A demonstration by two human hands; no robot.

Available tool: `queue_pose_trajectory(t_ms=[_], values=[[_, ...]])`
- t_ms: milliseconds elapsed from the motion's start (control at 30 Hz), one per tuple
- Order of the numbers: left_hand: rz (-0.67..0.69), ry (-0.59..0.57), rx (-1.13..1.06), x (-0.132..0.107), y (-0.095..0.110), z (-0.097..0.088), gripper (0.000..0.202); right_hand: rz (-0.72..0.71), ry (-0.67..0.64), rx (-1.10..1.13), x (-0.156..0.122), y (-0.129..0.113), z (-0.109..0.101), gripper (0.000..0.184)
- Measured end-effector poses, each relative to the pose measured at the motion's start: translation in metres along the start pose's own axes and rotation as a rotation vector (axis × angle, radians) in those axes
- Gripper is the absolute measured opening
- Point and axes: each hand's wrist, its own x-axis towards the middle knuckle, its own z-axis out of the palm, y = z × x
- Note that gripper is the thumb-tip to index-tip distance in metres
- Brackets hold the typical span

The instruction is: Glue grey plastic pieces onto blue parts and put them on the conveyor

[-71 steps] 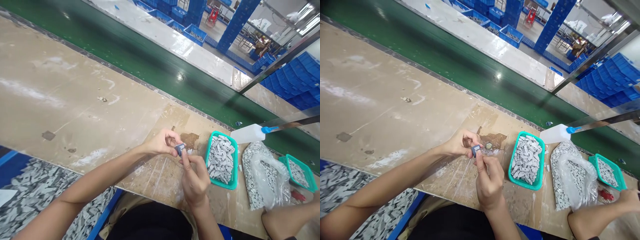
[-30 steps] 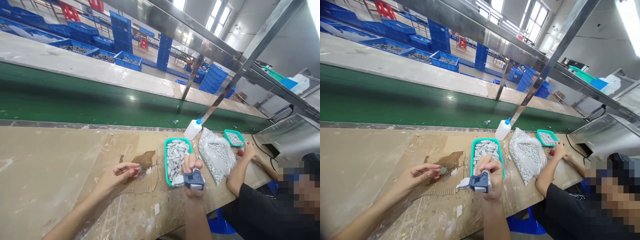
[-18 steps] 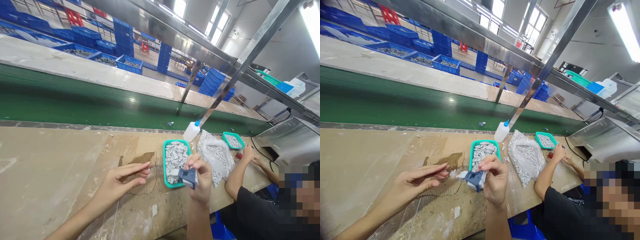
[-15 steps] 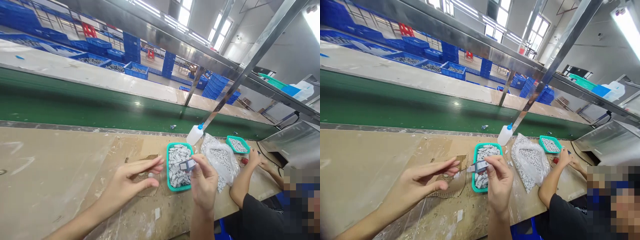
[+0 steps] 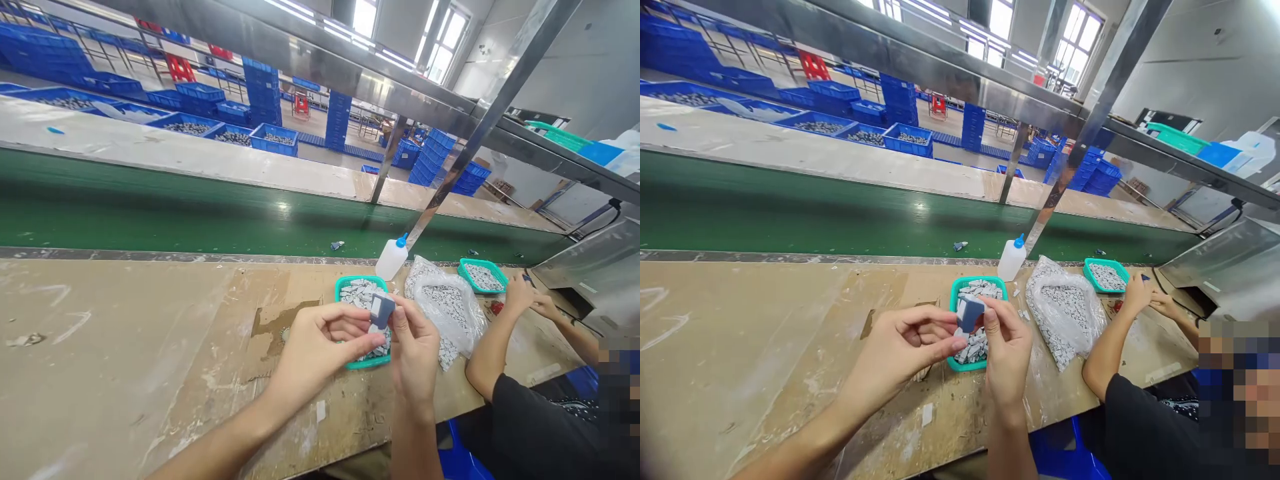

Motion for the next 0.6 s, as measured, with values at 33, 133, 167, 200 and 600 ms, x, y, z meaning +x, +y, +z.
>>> queue_pose_trajectory(t_ms=[33,133,167,200,600], values=[[0.038,0.027,0.037,-0.002,0.001,0.004,0.042,0.023,-0.008,0.037,0.002,-0.001,-0.001,0.023],[0.172,0.068,0.123,-0.007,0.001,0.014,0.032,0.072,0.005,0.132,0.005,-0.004,-0.002,0.027],[0.221,0.073,0.147,-0.008,0.001,0.016,0.028,0.086,0.013,0.152,0.006,-0.004,-0.002,0.027],[0.27,0.077,0.174,-0.009,0.0,0.017,0.025,0.101,0.019,0.168,0.006,-0.005,-0.002,0.027],[0.579,0.108,0.365,-0.025,0.01,0.023,0.022,0.241,0.027,0.284,0.0,-0.008,0.0,0.027]])
